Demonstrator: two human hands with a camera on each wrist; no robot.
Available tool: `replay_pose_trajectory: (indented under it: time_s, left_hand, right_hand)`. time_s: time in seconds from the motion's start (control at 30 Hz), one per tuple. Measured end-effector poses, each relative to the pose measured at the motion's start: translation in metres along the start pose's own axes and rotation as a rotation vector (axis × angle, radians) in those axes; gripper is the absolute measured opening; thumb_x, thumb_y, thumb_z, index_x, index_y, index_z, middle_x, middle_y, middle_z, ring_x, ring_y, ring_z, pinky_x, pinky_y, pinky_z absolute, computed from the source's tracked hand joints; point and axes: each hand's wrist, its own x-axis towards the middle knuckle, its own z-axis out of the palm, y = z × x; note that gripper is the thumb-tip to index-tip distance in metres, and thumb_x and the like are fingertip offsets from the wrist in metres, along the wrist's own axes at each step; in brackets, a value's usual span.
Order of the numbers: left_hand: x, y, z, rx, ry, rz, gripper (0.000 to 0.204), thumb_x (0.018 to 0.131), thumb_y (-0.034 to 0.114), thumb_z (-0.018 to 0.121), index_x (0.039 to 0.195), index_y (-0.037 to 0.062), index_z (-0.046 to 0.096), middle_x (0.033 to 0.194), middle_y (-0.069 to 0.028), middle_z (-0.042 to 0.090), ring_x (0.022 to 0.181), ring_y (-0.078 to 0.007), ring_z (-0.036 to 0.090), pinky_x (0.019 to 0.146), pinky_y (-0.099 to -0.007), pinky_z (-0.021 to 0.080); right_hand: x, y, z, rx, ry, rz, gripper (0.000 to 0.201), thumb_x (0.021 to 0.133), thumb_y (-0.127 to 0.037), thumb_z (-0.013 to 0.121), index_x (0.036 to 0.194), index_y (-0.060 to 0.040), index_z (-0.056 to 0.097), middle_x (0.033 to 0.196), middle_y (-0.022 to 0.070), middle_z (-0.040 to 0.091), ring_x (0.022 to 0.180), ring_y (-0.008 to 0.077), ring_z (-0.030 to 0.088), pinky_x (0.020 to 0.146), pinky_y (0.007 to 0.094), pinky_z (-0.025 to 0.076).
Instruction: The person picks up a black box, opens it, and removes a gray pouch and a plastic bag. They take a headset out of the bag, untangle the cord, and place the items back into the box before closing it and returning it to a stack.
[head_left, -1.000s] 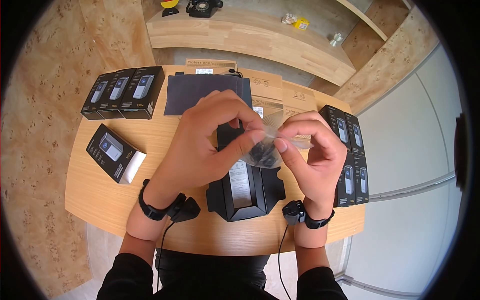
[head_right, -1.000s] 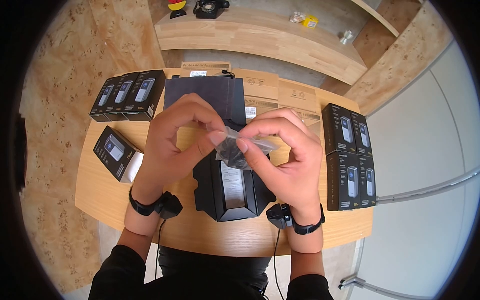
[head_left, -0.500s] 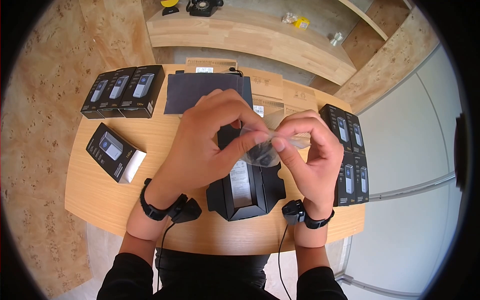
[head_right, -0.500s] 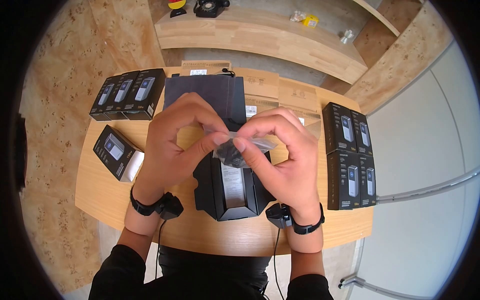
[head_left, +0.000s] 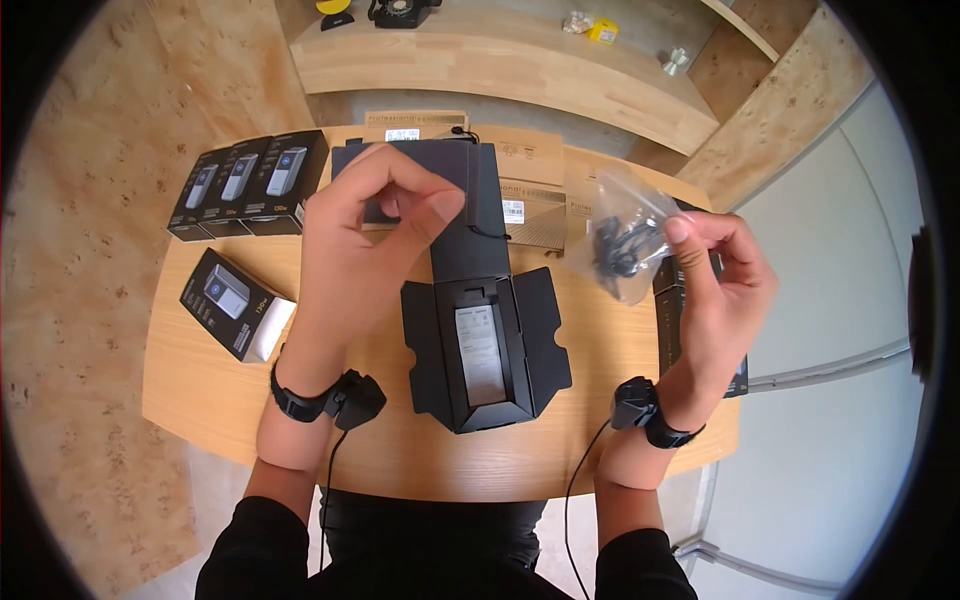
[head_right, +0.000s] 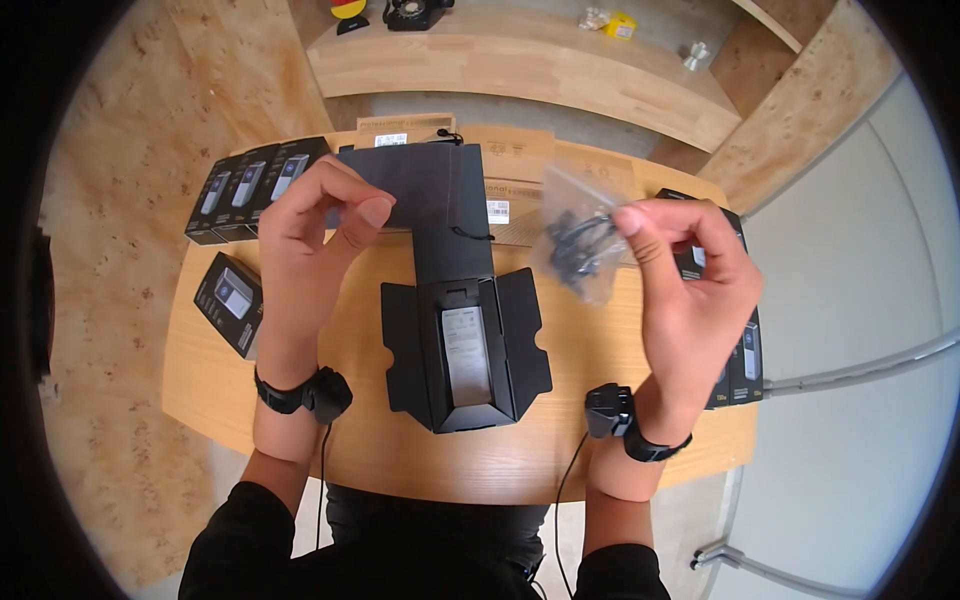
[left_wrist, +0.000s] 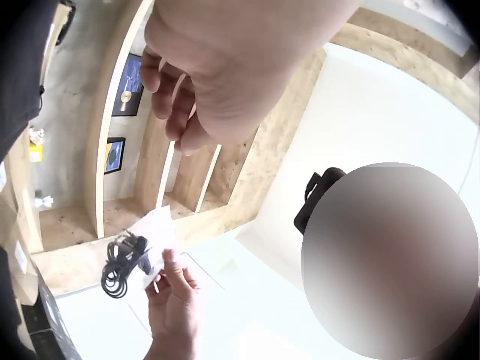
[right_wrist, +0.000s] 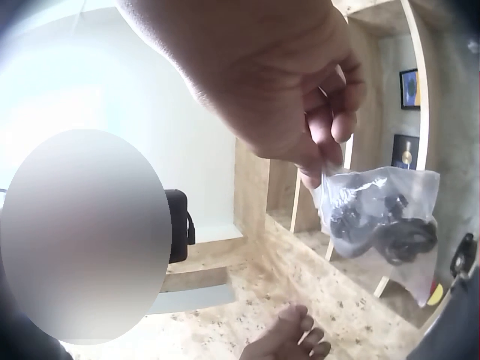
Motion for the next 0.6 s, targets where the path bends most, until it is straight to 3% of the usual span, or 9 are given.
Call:
replay_pose_trajectory:
  time_s: [0.13,0.17,0.27,0.37,0.47,0.6]
  left_hand:
    - [0.01,-0.016,0.015,-0.012,-0.171,-0.155,0.02,0.102,0.019,0.07,0.09,0.0029,0.072,0.076,-0.0014,0.059,0.073,-0.0094,0.053,0.067,-0.0267,0.042]
    - [0.016,-0.025,0.022,0.16,-0.225,-0.244,0.03,0.102,0.03,0.068,0.09,0.0034,0.072,0.072,-0.005,0.062,0.068,-0.0166,0.06,0.065,-0.0321,0.047]
    - [0.04,-0.034,0.049,0.798,-0.399,-0.36,0.037,0.1,0.037,0.071,0.084,0.0031,0.067,0.079,-0.0102,0.071,0.076,-0.0226,0.068,0.071,-0.0331,0.053]
    - [0.05,-0.076,0.061,1.144,-0.449,-0.324,0.039,0.093,0.042,0.074,0.082,0.005,0.067,0.078,-0.0157,0.072,0.079,-0.0329,0.071,0.07,-0.0401,0.054]
    - [0.055,-0.089,0.057,1.097,-0.502,-0.358,0.04,0.091,0.043,0.068,0.083,0.0043,0.067,0.09,-0.0186,0.076,0.087,-0.0396,0.073,0.075,-0.0507,0.055]
    - [0.043,-0.07,0.034,0.825,-0.357,-0.267,0.03,0.095,0.029,0.067,0.088,0.0006,0.062,0.074,-0.0156,0.064,0.072,-0.0268,0.064,0.067,-0.0389,0.049]
  right_hand:
    - [0.005,-0.001,-0.015,-0.108,0.088,0.023,0.013,0.09,-0.01,0.084,0.089,-0.001,0.075,0.075,-0.0006,0.069,0.069,0.0072,0.053,0.067,0.0229,0.043]
    - [0.004,-0.002,-0.017,-0.104,0.08,0.042,0.013,0.09,-0.01,0.084,0.089,-0.0009,0.075,0.075,-0.0009,0.069,0.068,0.007,0.052,0.067,0.023,0.043]
    - [0.002,-0.003,-0.021,-0.046,0.045,0.041,0.012,0.088,-0.008,0.083,0.087,-0.0002,0.074,0.074,-0.0004,0.068,0.065,0.0064,0.051,0.063,0.0235,0.042]
    - [0.0,-0.005,-0.018,-0.006,0.034,0.008,0.012,0.088,-0.007,0.082,0.087,0.0005,0.072,0.072,0.0028,0.066,0.062,0.0078,0.053,0.058,0.0245,0.041]
    - [0.001,-0.003,-0.014,0.065,0.03,0.043,0.012,0.091,-0.007,0.08,0.089,0.0007,0.071,0.074,0.0041,0.065,0.061,0.0098,0.056,0.057,0.0255,0.044]
    - [0.0,-0.007,-0.02,0.116,-0.082,0.112,0.02,0.101,-0.014,0.071,0.094,0.0012,0.06,0.076,0.0054,0.065,0.065,0.0108,0.063,0.059,0.0248,0.048]
